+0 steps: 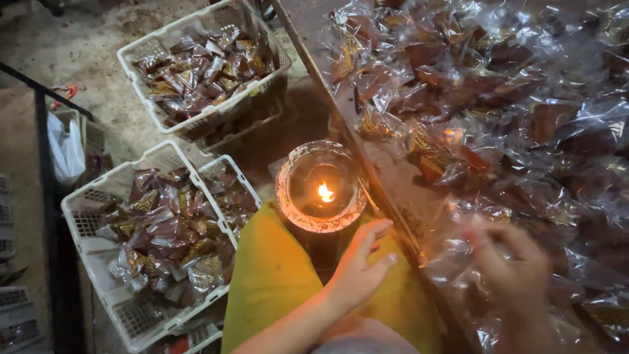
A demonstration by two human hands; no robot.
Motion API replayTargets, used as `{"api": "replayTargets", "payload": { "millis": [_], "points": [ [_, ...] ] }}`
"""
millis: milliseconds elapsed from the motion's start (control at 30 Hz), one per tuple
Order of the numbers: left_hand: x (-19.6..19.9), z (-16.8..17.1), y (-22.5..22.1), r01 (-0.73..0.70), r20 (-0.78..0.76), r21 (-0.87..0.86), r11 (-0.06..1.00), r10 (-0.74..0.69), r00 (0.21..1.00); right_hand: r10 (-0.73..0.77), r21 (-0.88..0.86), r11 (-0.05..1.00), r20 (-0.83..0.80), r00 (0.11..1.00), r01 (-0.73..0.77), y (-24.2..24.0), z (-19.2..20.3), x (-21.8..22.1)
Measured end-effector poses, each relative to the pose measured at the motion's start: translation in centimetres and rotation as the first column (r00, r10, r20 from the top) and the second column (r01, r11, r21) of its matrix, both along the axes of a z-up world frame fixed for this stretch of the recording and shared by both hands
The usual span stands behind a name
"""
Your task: Sealing plastic bags containing food items by melting the edges over a candle flame
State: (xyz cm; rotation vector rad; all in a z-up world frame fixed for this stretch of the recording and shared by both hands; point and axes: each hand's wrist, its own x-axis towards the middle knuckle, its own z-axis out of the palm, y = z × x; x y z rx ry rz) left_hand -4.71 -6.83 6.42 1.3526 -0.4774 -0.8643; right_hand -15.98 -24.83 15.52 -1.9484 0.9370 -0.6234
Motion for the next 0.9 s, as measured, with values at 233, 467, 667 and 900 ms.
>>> {"api": "replayTargets", "payload": {
  "millis": [233,467,667,900],
  "points": [
    [-0.2,-0.2,0.7,-0.017,0.167,0.070,0.997,0.005,0.986,-0.145,-0.462,0.884,-0.123,0.982,0.073,-11.1,-2.9,-7.5],
    [-0.3,3.5,-0.2,0.015,0.670,-0.139,0.990,0.083,0.738,-0.069,-0.035,0.997,-0.062,0.996,0.067,-2.2,-1.7,-3.1],
    [0.6,4.2,-0.2,-0.035,0.210,-0.033,0.999,0.041,0.977,0.124,0.133,0.971,0.427,0.896,-0.198,0.1,-3.5,-0.4],
    [0.1,2.7,1.0,0.054,-0.162,-0.116,0.992,-0.072,0.984,0.250,0.245,0.908,0.331,0.910,-0.339,2.9,-3.5,1.2]
  ]
}}
